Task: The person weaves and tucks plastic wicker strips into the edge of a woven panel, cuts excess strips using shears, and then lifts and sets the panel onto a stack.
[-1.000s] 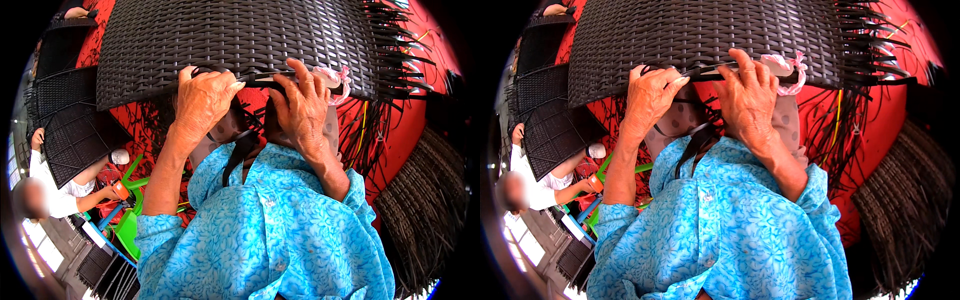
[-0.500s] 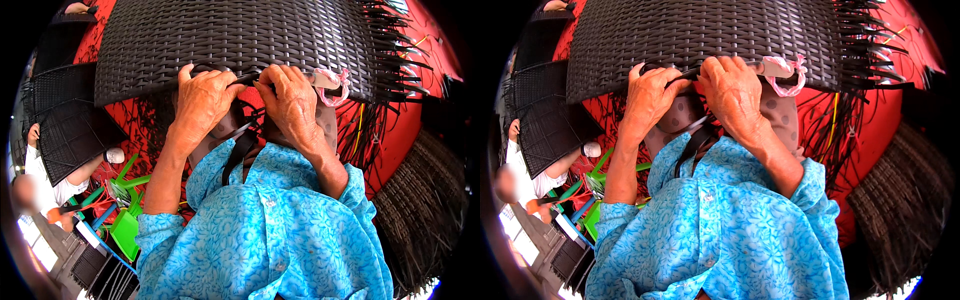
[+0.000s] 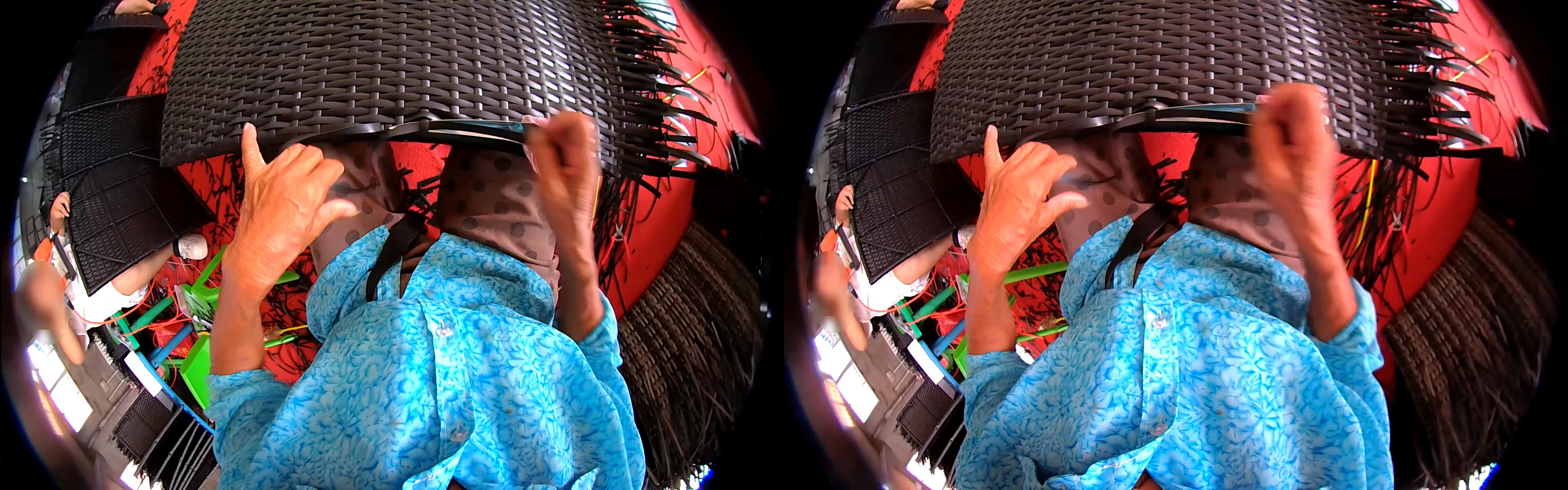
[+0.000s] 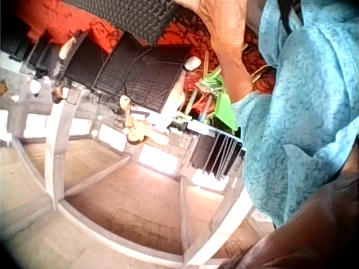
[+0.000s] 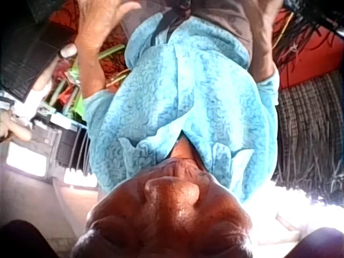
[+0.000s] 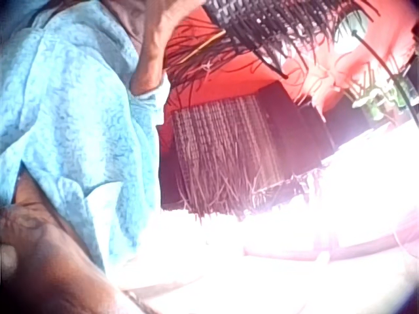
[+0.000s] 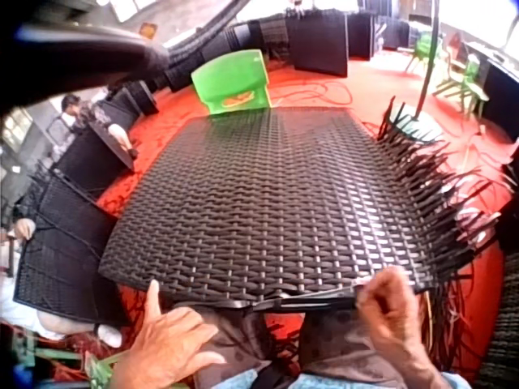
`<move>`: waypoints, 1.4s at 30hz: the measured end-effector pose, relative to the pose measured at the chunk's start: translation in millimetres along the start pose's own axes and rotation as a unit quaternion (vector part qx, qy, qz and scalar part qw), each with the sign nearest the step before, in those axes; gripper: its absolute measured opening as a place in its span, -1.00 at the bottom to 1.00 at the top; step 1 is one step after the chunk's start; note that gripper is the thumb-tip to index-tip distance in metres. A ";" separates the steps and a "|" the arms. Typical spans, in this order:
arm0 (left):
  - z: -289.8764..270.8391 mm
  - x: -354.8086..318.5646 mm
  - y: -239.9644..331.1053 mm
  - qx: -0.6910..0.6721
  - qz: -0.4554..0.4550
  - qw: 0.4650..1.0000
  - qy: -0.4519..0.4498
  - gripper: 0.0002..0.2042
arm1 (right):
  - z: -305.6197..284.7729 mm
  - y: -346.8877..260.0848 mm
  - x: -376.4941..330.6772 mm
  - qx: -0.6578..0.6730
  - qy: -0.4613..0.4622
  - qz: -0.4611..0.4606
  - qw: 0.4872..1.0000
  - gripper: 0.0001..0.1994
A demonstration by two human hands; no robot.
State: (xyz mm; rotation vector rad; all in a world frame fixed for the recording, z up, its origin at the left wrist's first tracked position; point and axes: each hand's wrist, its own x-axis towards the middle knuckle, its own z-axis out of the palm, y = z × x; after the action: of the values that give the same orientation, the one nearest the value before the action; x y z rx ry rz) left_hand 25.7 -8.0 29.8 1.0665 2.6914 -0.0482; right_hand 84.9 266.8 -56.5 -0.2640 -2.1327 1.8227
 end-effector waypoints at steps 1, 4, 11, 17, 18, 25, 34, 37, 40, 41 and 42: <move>-1.0 -2.7 1.0 0.032 0.024 0.999 0.011 -0.61 | -22.4 2.4 -1.6 0.005 0.045 -0.018 0.999 -0.84; -5.0 -7.8 5.6 0.118 0.079 0.990 0.007 -0.82 | -107.5 10.7 -17.8 0.056 0.134 0.041 0.988 -0.85; -54.6 -12.9 -10.3 -0.115 0.154 0.981 0.011 -0.79 | -279.4 71.0 -75.2 0.061 0.285 0.097 0.952 -0.84; -38.4 21.1 -33.5 -0.299 0.057 0.952 -0.024 -0.75 | -378.6 123.5 -134.7 0.082 0.325 0.119 0.935 -0.82; -29.5 28.3 -32.7 -0.219 0.097 0.971 0.019 -0.76 | -397.2 128.6 -145.1 0.075 0.356 0.132 0.922 -0.82; 6.9 70.0 -17.6 -0.148 0.120 0.966 0.176 -0.80 | -486.6 143.0 -218.7 0.019 0.464 0.230 0.855 -0.82; -3.2 64.1 -14.8 -0.322 0.061 0.940 0.093 -0.75 | -653.5 191.7 -355.6 -0.060 0.498 0.274 0.820 -0.77; 7.6 64.0 -15.2 -0.346 0.041 0.933 0.092 -0.80 | -718.7 157.3 -415.9 -0.235 0.537 0.312 0.747 -0.74; 21.6 66.4 -12.4 -0.309 0.076 0.945 0.076 -0.84 | -742.1 115.7 -450.1 -0.403 0.477 0.343 0.701 -0.72; 25.8 66.5 -10.3 -0.279 0.101 0.949 0.105 -0.85 | -737.6 105.1 -452.1 -0.452 0.446 0.344 0.692 -0.71; 28.7 66.5 -9.2 -0.278 0.102 0.948 0.112 -0.85 | -725.9 98.1 -447.0 -0.495 0.407 0.340 0.689 -0.70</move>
State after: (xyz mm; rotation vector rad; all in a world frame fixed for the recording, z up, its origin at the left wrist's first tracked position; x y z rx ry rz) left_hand -21.1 26.3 -14.4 1.1971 2.5051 0.8619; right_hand 754.9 800.2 -111.4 -1.8850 -2.1027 0.2500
